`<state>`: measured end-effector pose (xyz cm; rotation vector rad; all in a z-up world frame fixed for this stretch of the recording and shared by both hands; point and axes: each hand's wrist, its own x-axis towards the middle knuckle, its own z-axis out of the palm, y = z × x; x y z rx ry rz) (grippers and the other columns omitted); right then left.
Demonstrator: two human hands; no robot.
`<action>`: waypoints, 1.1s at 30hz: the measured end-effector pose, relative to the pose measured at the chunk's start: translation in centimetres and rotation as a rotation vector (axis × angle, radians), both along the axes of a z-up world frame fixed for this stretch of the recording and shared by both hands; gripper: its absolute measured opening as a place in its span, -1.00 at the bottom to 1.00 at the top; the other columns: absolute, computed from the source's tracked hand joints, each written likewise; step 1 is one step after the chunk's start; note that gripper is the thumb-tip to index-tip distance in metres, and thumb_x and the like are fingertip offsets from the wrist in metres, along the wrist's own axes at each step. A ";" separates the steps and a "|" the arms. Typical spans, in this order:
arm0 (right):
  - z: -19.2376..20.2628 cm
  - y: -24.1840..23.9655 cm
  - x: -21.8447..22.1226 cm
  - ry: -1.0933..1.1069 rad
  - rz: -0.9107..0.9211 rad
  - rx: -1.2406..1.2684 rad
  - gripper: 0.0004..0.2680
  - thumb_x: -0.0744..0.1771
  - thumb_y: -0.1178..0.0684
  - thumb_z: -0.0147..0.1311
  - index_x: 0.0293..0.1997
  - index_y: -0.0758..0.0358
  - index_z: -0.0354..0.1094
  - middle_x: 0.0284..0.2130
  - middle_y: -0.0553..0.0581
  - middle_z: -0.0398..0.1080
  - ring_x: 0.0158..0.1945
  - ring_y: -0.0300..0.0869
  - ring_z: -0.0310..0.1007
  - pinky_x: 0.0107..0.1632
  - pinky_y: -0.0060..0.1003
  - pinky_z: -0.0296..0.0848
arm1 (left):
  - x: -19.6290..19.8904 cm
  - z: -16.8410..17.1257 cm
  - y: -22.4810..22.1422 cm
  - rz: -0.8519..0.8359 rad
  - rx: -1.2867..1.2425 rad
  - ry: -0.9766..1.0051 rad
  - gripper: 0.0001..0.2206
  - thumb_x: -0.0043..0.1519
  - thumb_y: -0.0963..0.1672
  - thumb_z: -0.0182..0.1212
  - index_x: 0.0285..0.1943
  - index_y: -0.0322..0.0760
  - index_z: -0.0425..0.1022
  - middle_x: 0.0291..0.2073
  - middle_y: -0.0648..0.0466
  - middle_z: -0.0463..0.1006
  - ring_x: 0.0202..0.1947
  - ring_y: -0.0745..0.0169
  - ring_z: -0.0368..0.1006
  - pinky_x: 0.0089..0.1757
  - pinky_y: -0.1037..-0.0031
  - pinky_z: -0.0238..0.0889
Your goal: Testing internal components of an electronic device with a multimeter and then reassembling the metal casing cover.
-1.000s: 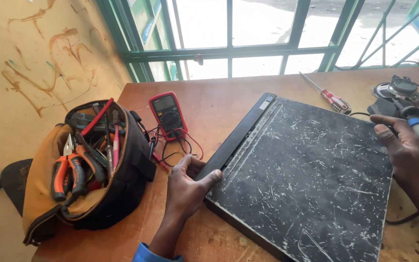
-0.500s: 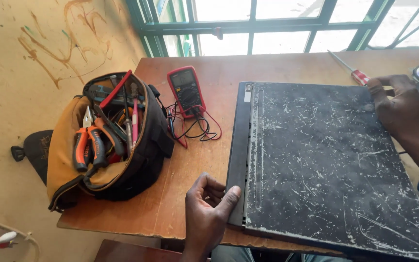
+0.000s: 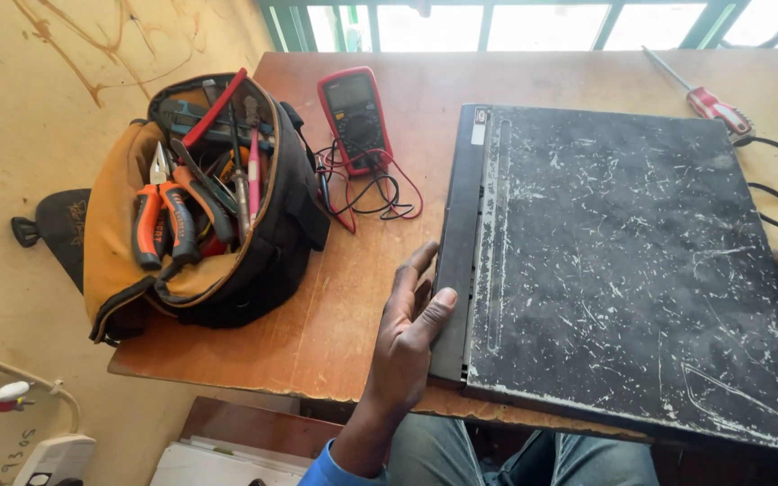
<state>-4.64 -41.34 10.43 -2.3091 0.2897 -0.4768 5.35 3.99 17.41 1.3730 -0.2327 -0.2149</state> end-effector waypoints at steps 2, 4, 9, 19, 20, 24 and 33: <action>2.6 2.7 -0.5 0.055 0.022 0.070 -0.28 0.25 -0.26 -0.38 0.52 0.55 -0.15 0.48 0.44 -0.10 0.50 0.23 -0.06 0.38 0.22 0.04 | 0.1 -0.3 -0.1 -0.071 -0.136 -0.008 -0.41 0.23 -0.09 0.09 0.50 -0.26 0.17 0.45 0.01 0.27 0.44 0.22 0.19 0.34 0.40 0.03; 7.8 7.7 0.3 0.388 -0.264 0.438 -0.42 0.29 -0.08 -0.38 0.59 0.01 -0.22 0.52 0.12 -0.10 0.53 0.00 -0.07 0.47 0.09 -0.02 | 0.1 -0.5 0.0 -0.108 -0.128 -0.063 -0.35 0.20 -0.15 0.10 0.54 -0.29 0.08 0.49 0.01 0.16 0.47 0.18 0.11 0.36 0.36 -0.02; 6.5 7.0 0.2 0.286 -0.131 0.328 -0.43 0.31 -0.16 -0.44 0.56 0.12 -0.15 0.51 0.19 -0.06 0.55 0.00 -0.10 0.50 0.05 -0.11 | 0.3 -0.7 -0.1 -0.091 -0.075 -0.090 -0.34 0.19 -0.13 0.10 0.54 -0.29 0.07 0.48 0.00 0.15 0.48 0.18 0.10 0.37 0.36 -0.05; 10.9 14.1 -1.0 0.082 -0.139 0.259 -0.42 0.28 -0.16 -0.41 0.49 0.24 0.00 0.50 0.18 -0.02 0.58 -0.08 -0.15 0.50 0.01 -0.23 | 0.0 -0.1 -0.2 -0.112 0.004 -0.094 -0.26 0.10 -0.11 0.19 0.55 -0.22 0.07 0.42 0.05 0.17 0.40 0.23 0.21 0.31 0.37 0.05; 10.9 13.8 -0.9 0.066 -0.139 0.254 -0.42 0.28 -0.16 -0.41 0.49 0.24 0.00 0.50 0.18 -0.02 0.58 -0.08 -0.15 0.50 0.01 -0.23 | 0.0 0.3 -0.2 -0.113 -0.001 -0.110 -0.26 0.10 -0.11 0.19 0.55 -0.22 0.07 0.42 0.05 0.17 0.40 0.23 0.21 0.31 0.37 0.05; 10.7 12.8 -0.9 0.155 -0.103 0.215 -0.40 0.25 -0.18 -0.37 0.52 0.14 -0.07 0.54 0.08 -0.11 0.62 -0.16 -0.26 0.51 0.00 -0.32 | -0.4 0.8 0.1 -0.153 0.080 -0.074 -0.23 0.10 -0.13 0.19 0.56 -0.15 -0.02 0.42 0.10 0.16 0.38 0.29 0.21 0.30 0.40 0.08; 15.5 12.7 4.2 0.586 -0.223 0.061 -0.25 0.16 -0.48 -0.37 0.57 -0.28 -0.42 0.57 -0.13 -0.37 0.59 -0.04 -0.26 0.54 0.21 -0.22 | 6.8 3.4 -2.7 -0.009 0.435 -0.017 -0.31 -0.01 0.04 0.28 0.36 -0.15 0.29 0.30 0.04 0.40 0.31 0.14 0.34 0.23 0.33 0.21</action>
